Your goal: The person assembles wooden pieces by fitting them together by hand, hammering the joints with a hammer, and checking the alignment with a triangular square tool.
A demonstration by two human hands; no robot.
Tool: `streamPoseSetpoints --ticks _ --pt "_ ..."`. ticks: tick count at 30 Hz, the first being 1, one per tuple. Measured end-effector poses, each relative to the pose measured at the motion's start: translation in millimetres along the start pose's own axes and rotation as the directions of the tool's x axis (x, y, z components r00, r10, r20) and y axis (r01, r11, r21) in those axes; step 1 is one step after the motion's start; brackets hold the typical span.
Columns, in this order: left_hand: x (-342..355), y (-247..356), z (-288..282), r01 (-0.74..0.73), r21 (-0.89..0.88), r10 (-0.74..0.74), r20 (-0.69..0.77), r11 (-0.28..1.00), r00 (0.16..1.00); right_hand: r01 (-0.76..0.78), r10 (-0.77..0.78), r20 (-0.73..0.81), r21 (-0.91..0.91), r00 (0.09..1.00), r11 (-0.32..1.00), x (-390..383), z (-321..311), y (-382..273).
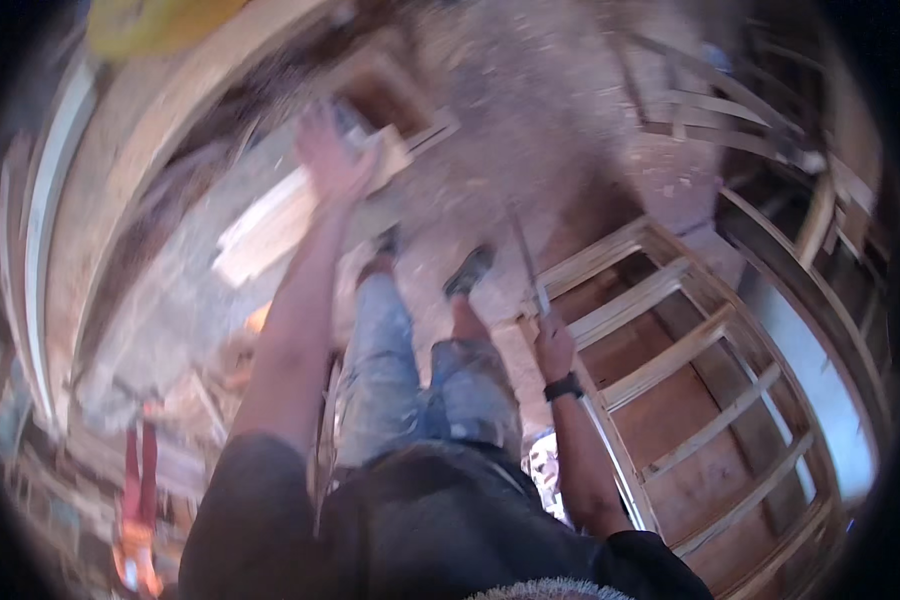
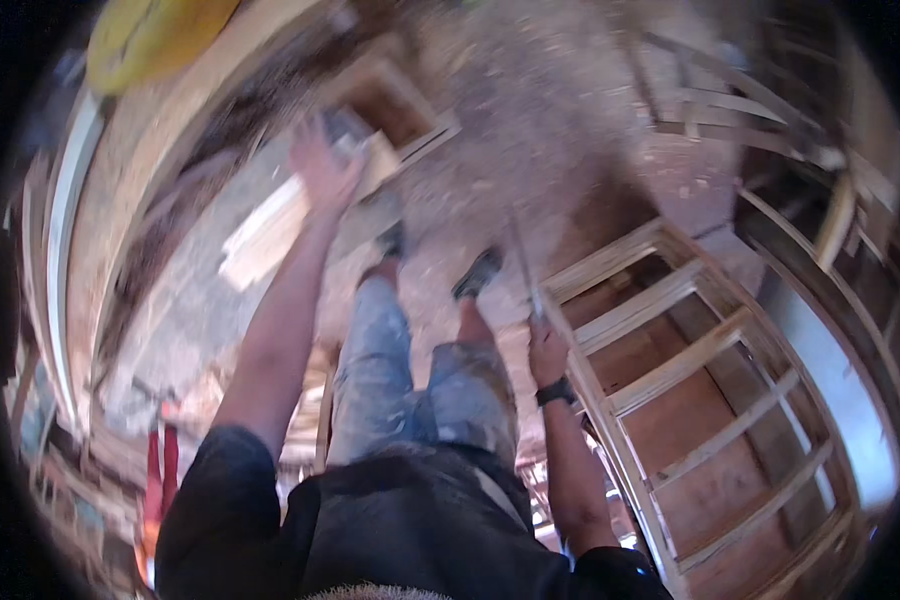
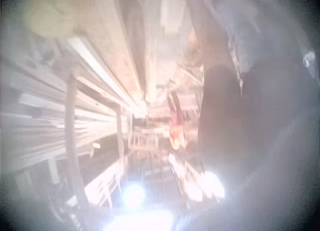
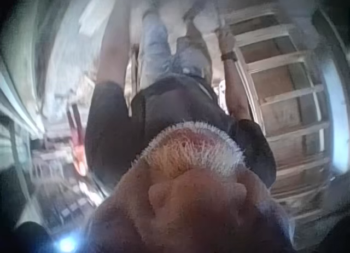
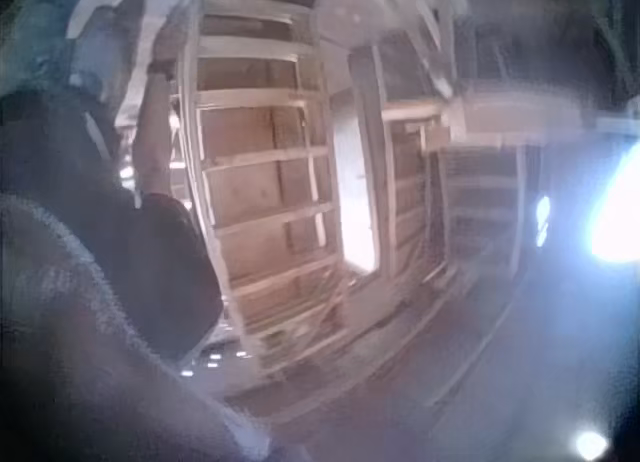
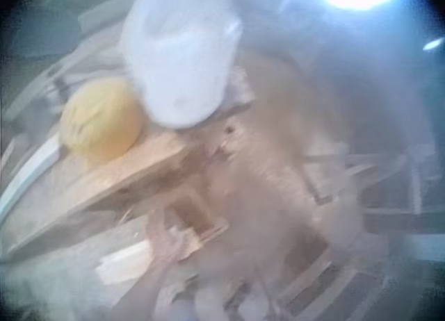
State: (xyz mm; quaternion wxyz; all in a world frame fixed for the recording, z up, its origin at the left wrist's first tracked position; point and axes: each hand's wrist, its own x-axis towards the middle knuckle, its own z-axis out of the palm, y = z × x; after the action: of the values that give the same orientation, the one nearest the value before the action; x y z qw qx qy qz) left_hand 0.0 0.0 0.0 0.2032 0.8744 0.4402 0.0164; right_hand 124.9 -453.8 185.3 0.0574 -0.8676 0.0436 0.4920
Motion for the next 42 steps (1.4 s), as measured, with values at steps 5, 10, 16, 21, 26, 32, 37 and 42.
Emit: streamPoseSetpoints --ticks 5,10,16,21,26,32,37,42 --pt "-9.1 31.5 -38.0 -0.184 -0.009 0.183 0.156 0.983 0.971 0.148 -0.087 -0.317 0.174 0.944 0.974 -24.1 -7.7 71.9" --pt "-25.1 30.4 -62.6 -0.14 0.269 0.048 0.322 0.953 0.946 0.034 0.017 -0.267 0.186 0.964 0.982 -72.6 -30.1 67.0" --pt "-17.3 35.7 -65.3 -0.091 0.266 0.01 0.291 0.96 0.957 0.076 -0.038 -0.226 0.161 0.973 0.984 -57.1 -50.7 91.4" --pt "-25.3 72.6 -102.3 -0.194 0.156 0.142 0.292 0.969 0.946 0.144 -0.082 -0.329 0.17 0.941 0.975 -31.3 -83.8 133.1" --pt "-59.0 190.5 -135.2 -0.146 -0.165 0.196 0.348 0.976 0.917 0.228 -0.012 -0.57 0.309 0.821 0.924 -10.5 -145.4 185.5" --pt "-106.6 295.6 -145.6 -0.328 -0.23 0.376 0.212 0.916 0.902 0.437 0.005 -0.831 0.298 0.556 0.849 -11.7 -296.9 184.7" --pt "-114.8 415.2 -158.6 -0.359 -0.251 0.425 0.305 0.899 0.852 0.608 -0.003 -0.946 0.206 0.325 0.767 20.7 -410.2 198.2" --pt "-87.5 477.1 -158.6 -0.436 -0.249 0.496 0.282 0.865 0.821 0.676 -0.035 -0.996 0.032 0.085 0.736 27.5 -520.4 170.7"
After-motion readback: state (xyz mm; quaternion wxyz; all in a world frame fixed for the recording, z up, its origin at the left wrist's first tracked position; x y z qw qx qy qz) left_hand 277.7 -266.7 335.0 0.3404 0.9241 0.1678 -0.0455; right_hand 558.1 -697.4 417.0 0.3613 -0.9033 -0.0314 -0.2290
